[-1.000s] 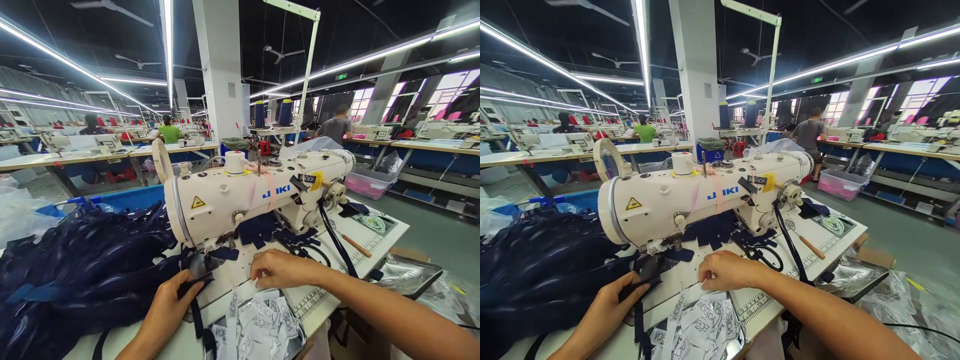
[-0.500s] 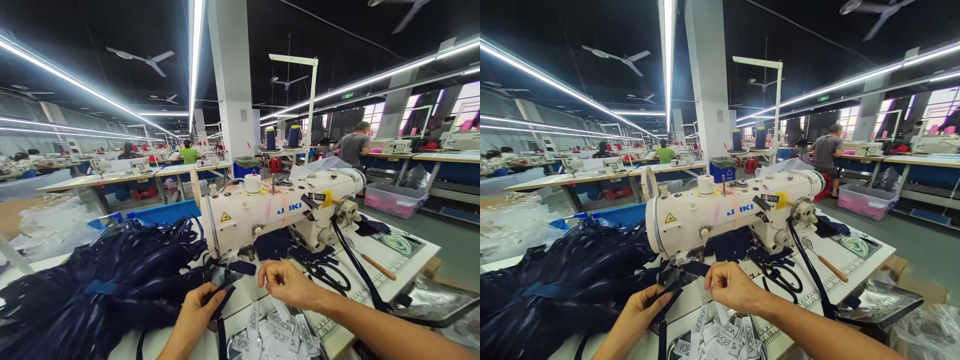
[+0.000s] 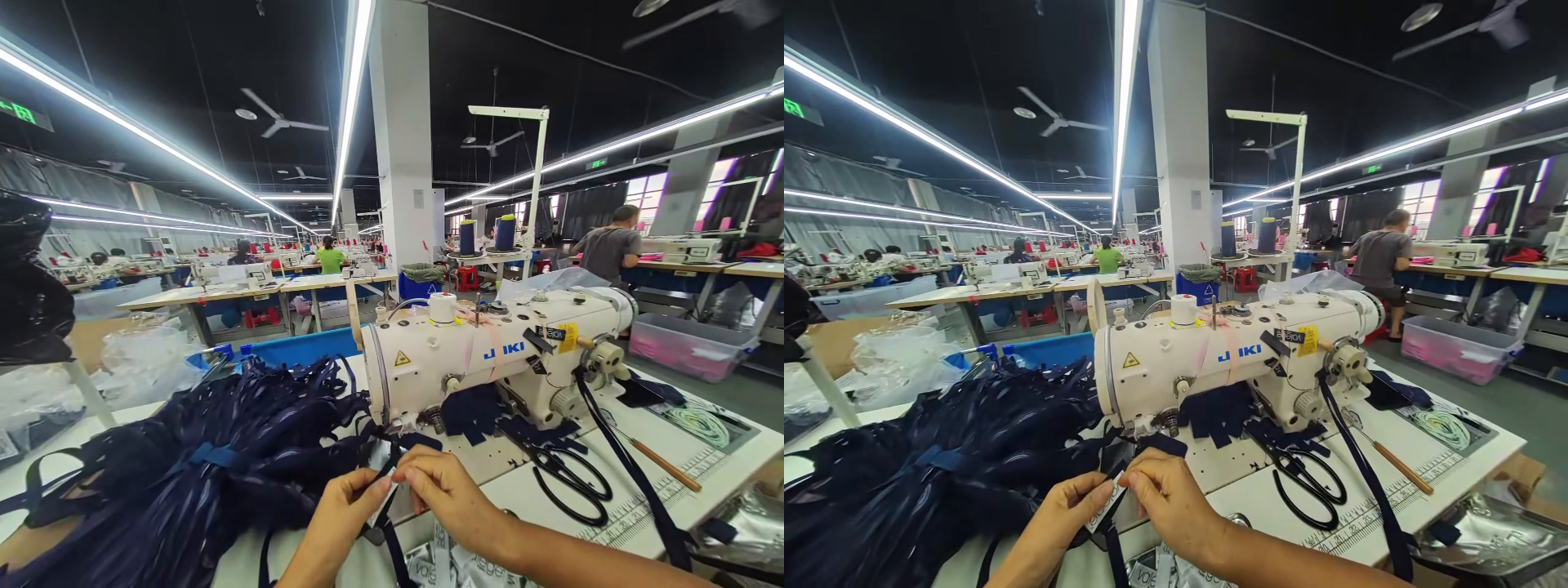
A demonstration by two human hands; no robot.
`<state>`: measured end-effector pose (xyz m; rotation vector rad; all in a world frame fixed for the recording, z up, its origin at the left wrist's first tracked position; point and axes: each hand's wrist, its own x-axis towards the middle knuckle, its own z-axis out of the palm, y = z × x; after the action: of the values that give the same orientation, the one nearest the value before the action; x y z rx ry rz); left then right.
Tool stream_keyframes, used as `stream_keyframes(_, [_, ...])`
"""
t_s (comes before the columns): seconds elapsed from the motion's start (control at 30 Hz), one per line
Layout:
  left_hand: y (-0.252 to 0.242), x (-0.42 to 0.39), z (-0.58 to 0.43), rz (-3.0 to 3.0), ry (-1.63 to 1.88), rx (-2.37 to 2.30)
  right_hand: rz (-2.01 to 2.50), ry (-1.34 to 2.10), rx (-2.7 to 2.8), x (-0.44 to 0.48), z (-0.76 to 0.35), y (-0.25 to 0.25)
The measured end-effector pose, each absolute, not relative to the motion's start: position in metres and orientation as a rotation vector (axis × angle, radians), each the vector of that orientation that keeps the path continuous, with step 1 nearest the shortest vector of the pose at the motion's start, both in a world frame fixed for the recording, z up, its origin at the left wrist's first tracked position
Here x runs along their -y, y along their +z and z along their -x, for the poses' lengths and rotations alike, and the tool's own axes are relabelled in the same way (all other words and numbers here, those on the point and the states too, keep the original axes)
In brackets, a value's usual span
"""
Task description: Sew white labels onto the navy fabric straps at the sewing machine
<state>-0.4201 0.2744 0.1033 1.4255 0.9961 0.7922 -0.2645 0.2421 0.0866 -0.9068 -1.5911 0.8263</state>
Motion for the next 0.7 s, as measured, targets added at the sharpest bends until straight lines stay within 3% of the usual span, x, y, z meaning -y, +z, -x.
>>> stream_keyframes(0.2, [0.096,-0.272,0.421,-1.389,0.832,-1.037,1.007,0.773,1.539,-0.244,0.26,0.084])
stream_keyframes(0.43, [0.088,-0.276,0.417,-1.429,0.871,-1.134,1.03,1.205,1.353,-0.261,0.261,0.089])
stream_keyframes(0.7, [0.104,-0.268,0.424,-1.464,0.748,-1.032,1.026,1.334,1.343,-0.258,0.261,0.097])
